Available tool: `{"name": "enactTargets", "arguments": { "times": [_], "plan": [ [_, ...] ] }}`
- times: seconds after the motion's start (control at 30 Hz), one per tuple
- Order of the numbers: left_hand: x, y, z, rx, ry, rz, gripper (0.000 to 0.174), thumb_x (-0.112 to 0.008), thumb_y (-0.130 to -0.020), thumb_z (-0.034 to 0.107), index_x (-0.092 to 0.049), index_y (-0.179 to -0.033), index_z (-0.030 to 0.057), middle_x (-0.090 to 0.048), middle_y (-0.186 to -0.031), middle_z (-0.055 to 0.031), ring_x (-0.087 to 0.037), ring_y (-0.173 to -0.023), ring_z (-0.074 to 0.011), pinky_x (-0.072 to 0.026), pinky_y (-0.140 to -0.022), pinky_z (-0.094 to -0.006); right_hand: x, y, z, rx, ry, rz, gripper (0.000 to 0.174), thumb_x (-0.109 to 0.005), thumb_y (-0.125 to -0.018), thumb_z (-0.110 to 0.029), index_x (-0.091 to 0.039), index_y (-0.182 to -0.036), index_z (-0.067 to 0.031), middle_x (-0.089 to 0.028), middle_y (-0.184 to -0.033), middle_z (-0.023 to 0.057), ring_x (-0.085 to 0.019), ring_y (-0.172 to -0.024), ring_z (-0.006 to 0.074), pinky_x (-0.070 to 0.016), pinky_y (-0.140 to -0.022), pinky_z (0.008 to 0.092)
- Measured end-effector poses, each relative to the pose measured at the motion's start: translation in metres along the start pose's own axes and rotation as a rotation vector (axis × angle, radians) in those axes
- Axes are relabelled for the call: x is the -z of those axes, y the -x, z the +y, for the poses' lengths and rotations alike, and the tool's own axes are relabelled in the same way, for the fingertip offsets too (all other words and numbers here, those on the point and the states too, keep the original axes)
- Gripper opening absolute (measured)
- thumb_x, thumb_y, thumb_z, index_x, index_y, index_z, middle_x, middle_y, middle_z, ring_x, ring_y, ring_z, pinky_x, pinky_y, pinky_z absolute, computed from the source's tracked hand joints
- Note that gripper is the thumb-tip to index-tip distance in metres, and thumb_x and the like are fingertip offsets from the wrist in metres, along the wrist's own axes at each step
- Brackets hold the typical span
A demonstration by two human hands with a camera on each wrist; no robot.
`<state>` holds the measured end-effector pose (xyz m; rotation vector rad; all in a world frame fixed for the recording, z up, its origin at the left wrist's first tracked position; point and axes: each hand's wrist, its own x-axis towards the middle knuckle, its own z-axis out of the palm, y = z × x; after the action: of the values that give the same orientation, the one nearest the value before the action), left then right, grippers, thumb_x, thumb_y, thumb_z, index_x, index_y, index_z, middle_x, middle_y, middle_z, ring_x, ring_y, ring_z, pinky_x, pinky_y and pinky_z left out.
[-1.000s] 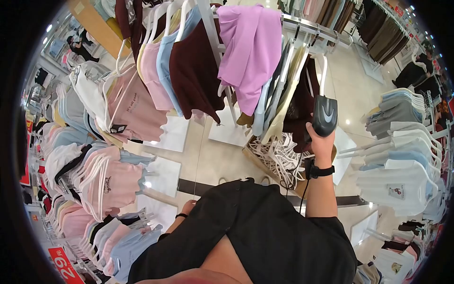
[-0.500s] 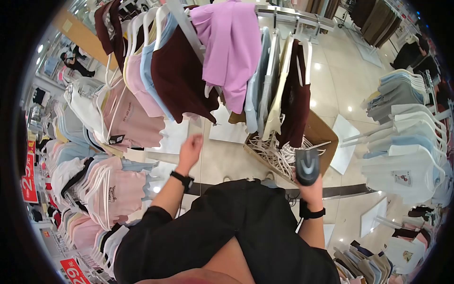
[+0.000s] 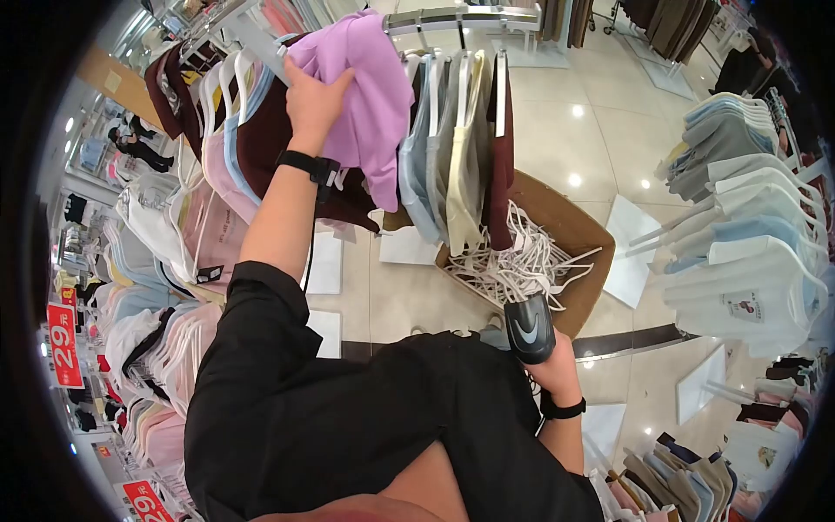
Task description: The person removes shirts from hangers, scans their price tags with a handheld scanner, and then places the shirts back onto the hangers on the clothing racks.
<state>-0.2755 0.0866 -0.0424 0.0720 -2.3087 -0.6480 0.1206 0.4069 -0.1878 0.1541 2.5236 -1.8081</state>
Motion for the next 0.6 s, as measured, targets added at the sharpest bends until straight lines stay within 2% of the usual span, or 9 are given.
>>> {"name": "enactTargets", "arguments": {
  "times": [0.07,0.17,0.27,0.3,0.4,0.5,0.6],
  "plan": [
    [0.005,-0.004,-0.001,0.055,-0.065,-0.030,0.089,-0.078,-0.077,0.045,-0.041,-0.142,-0.0029,-0.063,-0.120,-0.0294,-0.060,-0.113,-0.0445,-0.0471,-0.097,-0.0485,0.012,0.001,0.009,-0.046,-0.010,0.004,0.030,-0.075,-0.074,-0.006,-0.066,-0.102,0.0008,-0.072,-0.090,0.0113,-0.068,-0.081,0.0200,-0.0523,-0.077,0.0322],
    [0.019,-0.017,0.001,0.011,-0.079,-0.143,0.060,-0.067,-0.085,0.042,-0.058,-0.125,-0.0014,-0.069,-0.108,-0.0256,-0.063,-0.107,-0.0432,-0.0486,-0.094,-0.0453,0.028,0.002,0.019,-0.102,-0.038,-0.026,0.030,-0.075,-0.074,-0.005,-0.066,-0.102,0.0009,-0.073,-0.089,0.0100,-0.068,-0.081,0.0184,-0.0522,-0.077,0.0318],
    [0.019,-0.049,-0.007,0.061,0.216,-0.072,0.049,-0.063,-0.087,0.041,-0.066,-0.114,0.0002,-0.070,-0.106,-0.0233,-0.066,-0.104,-0.0387,-0.0488,-0.092,-0.0443,0.044,-0.002,0.027,-0.059,-0.043,-0.048,0.029,-0.075,-0.075,-0.005,-0.066,-0.102,0.0008,-0.073,-0.089,0.0086,-0.067,-0.081,0.0162,-0.0521,-0.076,0.0309],
    [0.031,-0.054,0.008,0.095,0.280,-0.059,0.049,-0.065,-0.086,0.039,-0.066,-0.116,-0.0002,-0.070,-0.112,-0.0226,-0.066,-0.104,-0.0380,-0.0492,-0.090,-0.0446,0.049,-0.003,0.029,-0.033,-0.041,-0.051,0.029,-0.075,-0.075,-0.004,-0.067,-0.103,0.0007,-0.073,-0.089,0.0081,-0.066,-0.080,0.0154,-0.0520,-0.075,0.0305],
    [0.030,-0.105,0.008,0.210,0.552,-0.134,0.041,-0.061,-0.092,0.029,-0.064,-0.118,-0.0022,-0.069,-0.115,-0.0193,-0.067,-0.103,-0.0328,-0.0509,-0.091,-0.0413,0.064,-0.005,0.026,-0.028,-0.084,-0.018,0.028,-0.075,-0.075,-0.004,-0.067,-0.102,0.0008,-0.073,-0.088,0.0074,-0.066,-0.079,0.0145,-0.0520,-0.075,0.0303],
    [0.045,-0.126,0.028,0.223,0.721,-0.289,0.033,-0.050,-0.099,0.027,-0.062,-0.123,0.0072,-0.068,-0.111,-0.0120,-0.064,-0.101,-0.0259,-0.0506,-0.092,-0.0421,0.083,-0.001,0.026,-0.036,-0.048,-0.017,0.025,-0.076,-0.075,-0.004,-0.068,-0.099,0.0011,-0.073,-0.088,0.0077,-0.066,-0.079,0.0143,-0.0518,-0.074,0.0305],
    [0.045,-0.133,0.051,0.368,0.938,-0.388,0.031,-0.050,-0.098,0.023,-0.064,-0.119,0.0051,-0.068,-0.109,-0.0135,-0.064,-0.099,-0.0250,-0.0511,-0.089,-0.0403,0.099,0.004,0.033,-0.090,-0.038,-0.020,0.024,-0.077,-0.075,-0.004,-0.069,-0.097,0.0013,-0.073,-0.088,0.0082,-0.066,-0.079,0.0147,-0.0519,-0.074,0.0309]
  ]
}}
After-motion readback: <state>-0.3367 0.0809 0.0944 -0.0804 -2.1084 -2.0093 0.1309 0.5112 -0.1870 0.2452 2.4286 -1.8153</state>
